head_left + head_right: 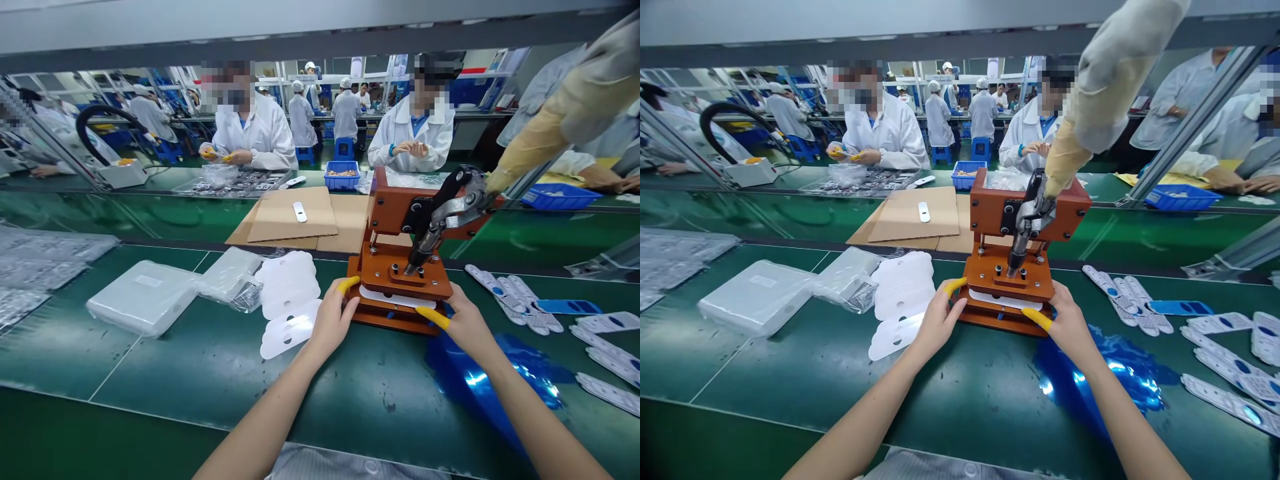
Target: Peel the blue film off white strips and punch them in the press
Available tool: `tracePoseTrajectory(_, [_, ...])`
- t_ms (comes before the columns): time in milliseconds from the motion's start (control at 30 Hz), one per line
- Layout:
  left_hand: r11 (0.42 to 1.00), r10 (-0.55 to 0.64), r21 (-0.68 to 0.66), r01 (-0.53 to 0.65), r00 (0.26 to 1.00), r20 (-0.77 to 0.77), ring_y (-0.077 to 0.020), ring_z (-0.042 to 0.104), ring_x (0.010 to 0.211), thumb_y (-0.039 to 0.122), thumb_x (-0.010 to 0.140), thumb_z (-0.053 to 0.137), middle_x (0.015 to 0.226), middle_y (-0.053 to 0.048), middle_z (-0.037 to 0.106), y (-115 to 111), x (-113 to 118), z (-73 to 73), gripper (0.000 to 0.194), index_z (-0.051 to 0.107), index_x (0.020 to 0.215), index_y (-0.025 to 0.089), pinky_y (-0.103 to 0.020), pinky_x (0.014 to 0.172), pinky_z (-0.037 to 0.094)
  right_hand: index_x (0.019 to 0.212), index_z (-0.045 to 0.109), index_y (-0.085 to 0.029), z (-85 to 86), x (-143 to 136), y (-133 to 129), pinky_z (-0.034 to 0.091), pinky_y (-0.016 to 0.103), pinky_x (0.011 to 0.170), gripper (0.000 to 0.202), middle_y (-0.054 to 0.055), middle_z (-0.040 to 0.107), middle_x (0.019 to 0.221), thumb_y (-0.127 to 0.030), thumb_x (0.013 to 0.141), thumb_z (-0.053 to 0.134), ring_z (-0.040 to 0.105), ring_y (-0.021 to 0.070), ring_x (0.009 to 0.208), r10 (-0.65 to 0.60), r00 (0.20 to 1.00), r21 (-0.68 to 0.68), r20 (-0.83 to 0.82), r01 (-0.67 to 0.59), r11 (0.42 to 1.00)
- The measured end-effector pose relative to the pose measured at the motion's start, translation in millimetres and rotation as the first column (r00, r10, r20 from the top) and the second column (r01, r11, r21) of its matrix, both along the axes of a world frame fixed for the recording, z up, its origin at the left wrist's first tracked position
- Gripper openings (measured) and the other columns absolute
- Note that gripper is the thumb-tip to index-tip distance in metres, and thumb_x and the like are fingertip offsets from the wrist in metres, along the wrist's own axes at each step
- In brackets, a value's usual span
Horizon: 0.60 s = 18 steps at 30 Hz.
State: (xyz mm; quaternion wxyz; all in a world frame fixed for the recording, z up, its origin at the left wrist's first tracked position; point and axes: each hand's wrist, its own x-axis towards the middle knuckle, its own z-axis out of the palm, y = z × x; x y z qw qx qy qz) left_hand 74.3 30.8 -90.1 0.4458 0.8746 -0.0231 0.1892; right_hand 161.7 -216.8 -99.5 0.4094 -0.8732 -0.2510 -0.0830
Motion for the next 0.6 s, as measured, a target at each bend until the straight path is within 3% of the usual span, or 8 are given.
tracePoseTrajectory(100, [0.997, -0.013, 0.081, 0.009, 0.999, 0.051, -0.0212, 0.056, 0.107, 0.027, 0.094, 0.041, 0.123, -0.010, 0.054, 1.5, 0.0, -0.1, 0.027, 0.052, 0.119, 0.020, -0.036, 0.090, 0.049, 0.112, 0.062, -0.021, 1.1, 3.3, 0.1, 0.044, 0.044, 0.098, 0.054, 0.012, 0.053, 0.127, -0.062, 0.078, 0.055, 0.048, 0.0316, 0.120, -0.003, 1.000, -0.013, -0.007, 0.003, 1.000])
tracePoseTrajectory(200, [0.962, -0.020, 0.274, -0.008, 0.995, 0.099, -0.0238, 0.055, 0.111, 0.026, 0.095, 0.039, 0.125, -0.010, 0.054, 3.1, 1.0, -0.4, 0.024, 0.057, 0.109, 0.020, -0.042, 0.092, 0.049, 0.113, 0.061, -0.021, -1.4, 2.2, -1.6, 0.047, 0.043, 0.093, 0.047, 0.012, 0.056, 0.123, -0.056, 0.081, 0.056, 0.052, 0.0301, 0.115, -0.002, 1.000, -0.009, 0.014, 0.002, 1.000])
tracePoseTrajectory(300, [0.912, -0.007, 0.409, -0.042, 0.993, 0.118, -0.0254, 0.057, 0.105, 0.025, 0.094, 0.040, 0.125, -0.011, 0.055, 2.7, 1.9, -2.0, 0.024, 0.056, 0.112, 0.020, -0.045, 0.086, 0.052, 0.102, 0.065, -0.023, -12.0, -7.4, -6.6, 0.045, 0.046, 0.094, 0.029, 0.010, 0.058, 0.119, -0.045, 0.086, 0.055, 0.053, 0.0296, 0.115, -0.025, 0.976, 0.007, 0.217, 0.024, 1.000])
tracePoseTrajectory(400, [0.917, -0.006, 0.395, -0.049, 0.991, 0.137, -0.0254, 0.057, 0.106, 0.023, 0.094, 0.041, 0.127, -0.012, 0.054, 1.2, 0.8, -5.1, 0.025, 0.054, 0.115, 0.019, -0.044, 0.086, 0.052, 0.098, 0.068, -0.024, -25.5, -17.0, -13.1, 0.037, 0.054, 0.099, 0.021, 0.010, 0.057, 0.121, -0.036, 0.088, 0.054, 0.044, 0.0333, 0.125, -0.037, 0.912, -0.037, 0.408, 0.057, 0.998])
tracePoseTrajectory(467, [0.946, -0.001, 0.320, -0.054, 0.985, 0.172, -0.0243, 0.055, 0.110, 0.023, 0.094, 0.041, 0.128, -0.011, 0.052, 2.1, -1.8, -7.7, 0.024, 0.054, 0.113, 0.020, -0.042, 0.089, 0.050, 0.095, 0.069, -0.025, -25.2, -16.0, -16.2, 0.039, 0.055, 0.098, 0.019, 0.009, 0.058, 0.122, -0.033, 0.088, 0.053, 0.045, 0.0338, 0.125, -0.038, 0.921, -0.015, 0.387, 0.047, 0.999])
tracePoseTrajectory(533, [0.973, 0.056, 0.205, -0.104, 0.972, 0.228, -0.0218, 0.054, 0.109, 0.022, 0.094, 0.041, 0.124, -0.011, 0.051, 6.5, -5.2, -10.6, 0.023, 0.053, 0.113, 0.020, -0.038, 0.089, 0.049, 0.089, 0.069, -0.026, -6.8, -8.2, -15.6, 0.045, 0.052, 0.092, 0.019, 0.008, 0.061, 0.115, -0.031, 0.088, 0.052, 0.054, 0.0314, 0.115, -0.068, 0.941, 0.067, 0.331, 0.049, 0.997])
tracePoseTrajectory(600, [0.978, 0.163, 0.082, -0.192, 0.946, 0.282, -0.0178, 0.057, 0.095, 0.022, 0.094, 0.043, 0.114, -0.009, 0.052, 14.3, -8.0, -12.9, 0.022, 0.051, 0.114, 0.020, -0.033, 0.081, 0.050, 0.094, 0.068, -0.026, 35.2, 1.1, -8.4, 0.049, 0.047, 0.085, 0.018, 0.007, 0.063, 0.106, -0.030, 0.089, 0.050, 0.060, 0.0266, 0.101, -0.153, 0.935, 0.200, 0.319, 0.091, 0.976])
